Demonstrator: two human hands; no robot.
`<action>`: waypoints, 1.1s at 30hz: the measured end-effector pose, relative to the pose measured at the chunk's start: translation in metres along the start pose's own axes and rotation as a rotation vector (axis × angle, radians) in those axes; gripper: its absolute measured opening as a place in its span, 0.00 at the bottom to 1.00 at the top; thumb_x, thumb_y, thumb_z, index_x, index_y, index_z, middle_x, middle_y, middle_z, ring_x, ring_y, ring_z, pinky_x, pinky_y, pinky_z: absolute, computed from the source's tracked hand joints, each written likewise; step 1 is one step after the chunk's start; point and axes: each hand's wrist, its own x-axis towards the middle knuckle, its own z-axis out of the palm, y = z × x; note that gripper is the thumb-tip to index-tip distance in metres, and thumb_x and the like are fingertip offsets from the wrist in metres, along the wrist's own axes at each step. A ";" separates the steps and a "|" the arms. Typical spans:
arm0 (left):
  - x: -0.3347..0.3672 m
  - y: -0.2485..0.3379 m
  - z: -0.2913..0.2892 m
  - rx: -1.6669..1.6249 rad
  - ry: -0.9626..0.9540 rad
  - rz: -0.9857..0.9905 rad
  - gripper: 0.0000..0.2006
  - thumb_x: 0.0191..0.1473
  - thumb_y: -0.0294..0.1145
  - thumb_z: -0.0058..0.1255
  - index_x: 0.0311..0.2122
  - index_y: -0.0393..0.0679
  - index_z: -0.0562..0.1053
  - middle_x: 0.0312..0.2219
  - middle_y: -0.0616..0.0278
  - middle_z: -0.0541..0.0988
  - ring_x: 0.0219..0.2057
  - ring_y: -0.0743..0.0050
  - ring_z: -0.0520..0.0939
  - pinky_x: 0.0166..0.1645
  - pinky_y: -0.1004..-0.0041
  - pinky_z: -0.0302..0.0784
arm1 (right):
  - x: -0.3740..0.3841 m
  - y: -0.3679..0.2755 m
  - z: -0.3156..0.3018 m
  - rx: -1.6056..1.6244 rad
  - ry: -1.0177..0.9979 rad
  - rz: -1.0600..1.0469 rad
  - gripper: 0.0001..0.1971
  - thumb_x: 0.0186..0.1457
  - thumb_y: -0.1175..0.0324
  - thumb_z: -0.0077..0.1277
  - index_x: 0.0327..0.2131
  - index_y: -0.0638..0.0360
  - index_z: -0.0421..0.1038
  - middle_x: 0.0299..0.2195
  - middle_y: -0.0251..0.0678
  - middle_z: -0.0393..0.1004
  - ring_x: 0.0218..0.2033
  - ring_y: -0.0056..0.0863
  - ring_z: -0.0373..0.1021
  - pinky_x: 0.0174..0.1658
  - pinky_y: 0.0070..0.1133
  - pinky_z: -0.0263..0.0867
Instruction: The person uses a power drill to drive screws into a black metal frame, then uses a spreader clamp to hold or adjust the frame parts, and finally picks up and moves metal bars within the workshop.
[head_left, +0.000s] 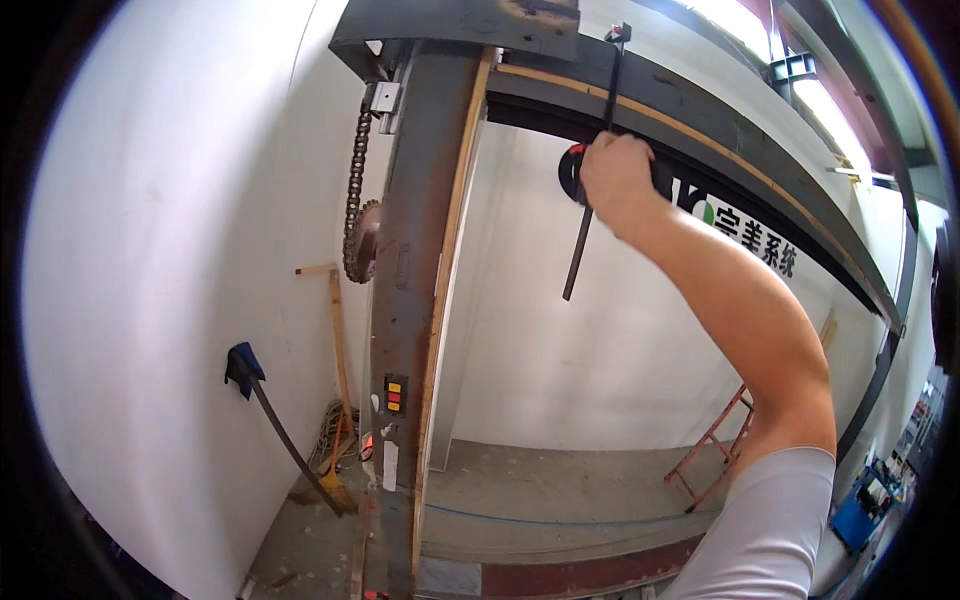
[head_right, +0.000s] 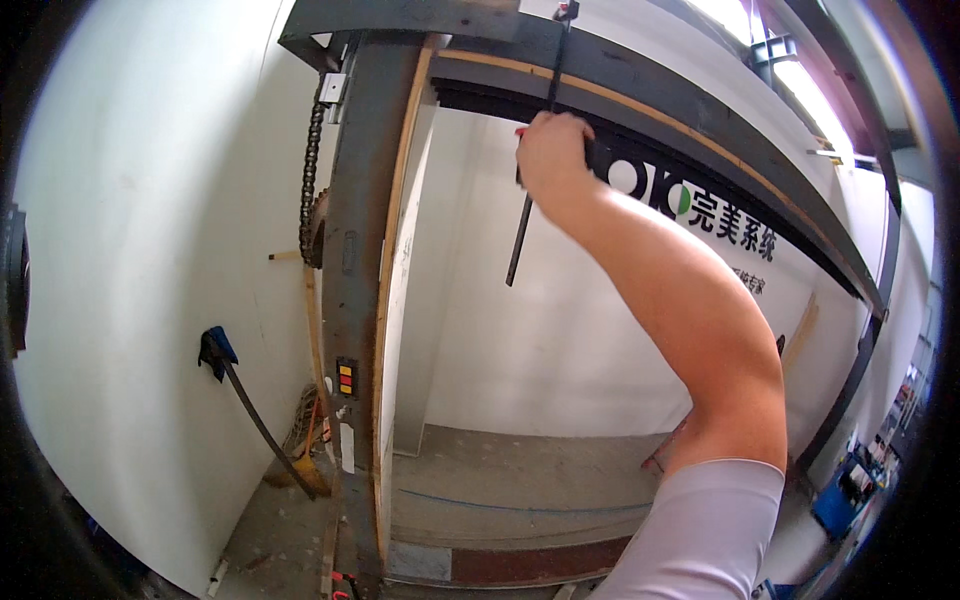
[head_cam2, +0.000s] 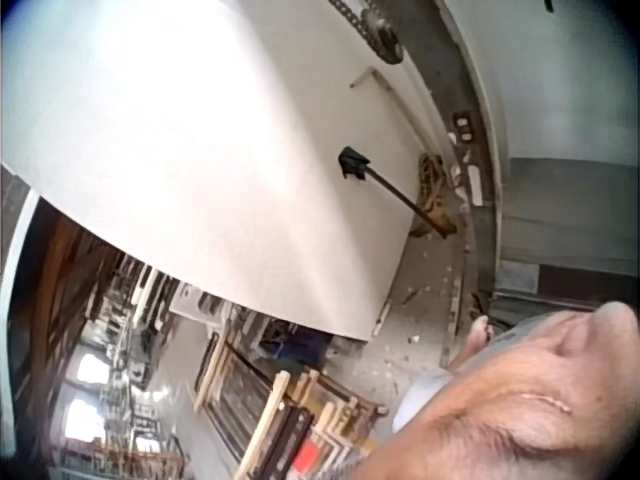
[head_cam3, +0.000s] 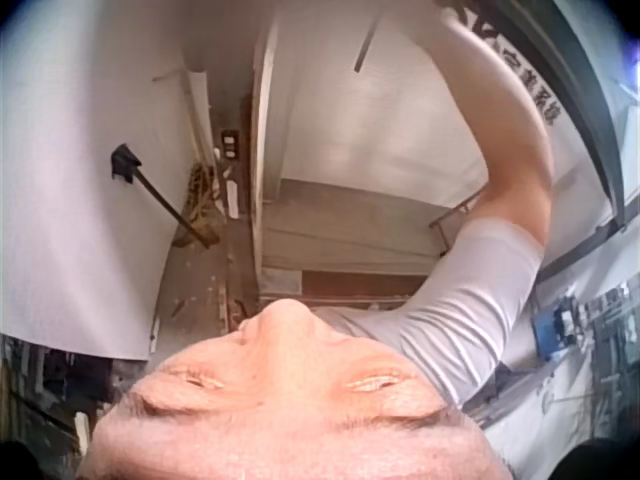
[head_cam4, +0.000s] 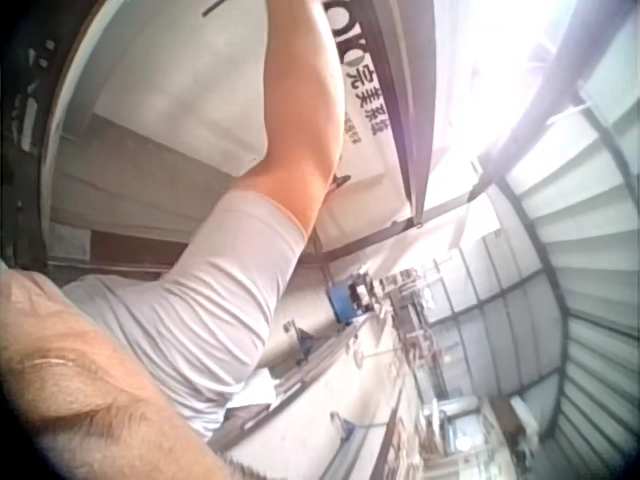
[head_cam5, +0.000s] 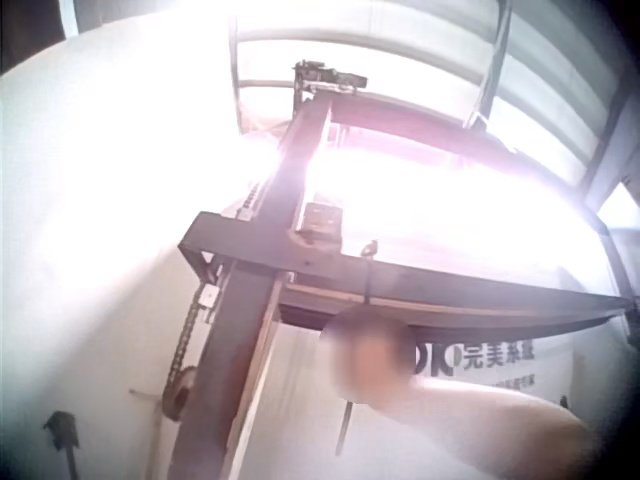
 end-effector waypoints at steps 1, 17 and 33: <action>0.010 -0.002 -0.012 -0.048 -0.003 0.000 0.23 0.66 0.49 0.39 0.18 0.54 0.64 0.12 0.68 0.65 0.15 0.70 0.65 0.21 0.66 0.59 | -0.016 -0.008 0.001 0.043 0.014 0.011 0.20 0.55 0.62 0.56 0.47 0.64 0.75 0.44 0.47 0.73 0.39 0.43 0.75 0.38 0.40 0.74; 0.020 -0.014 0.017 0.520 -0.117 0.072 0.14 0.61 0.36 0.43 0.22 0.49 0.70 0.17 0.65 0.70 0.19 0.71 0.69 0.25 0.68 0.63 | -0.223 0.088 0.082 0.632 0.440 0.257 0.30 0.33 0.57 0.71 0.35 0.61 0.64 0.32 0.44 0.71 0.34 0.41 0.72 0.35 0.34 0.70; 0.028 -0.144 0.436 1.044 -0.270 -0.510 0.13 0.58 0.34 0.45 0.22 0.43 0.66 0.14 0.72 0.65 0.13 0.81 0.62 0.17 0.80 0.57 | -0.847 0.000 0.207 1.529 -1.105 1.782 0.30 0.45 0.47 0.67 0.40 0.65 0.73 0.32 0.47 0.79 0.37 0.42 0.77 0.42 0.33 0.70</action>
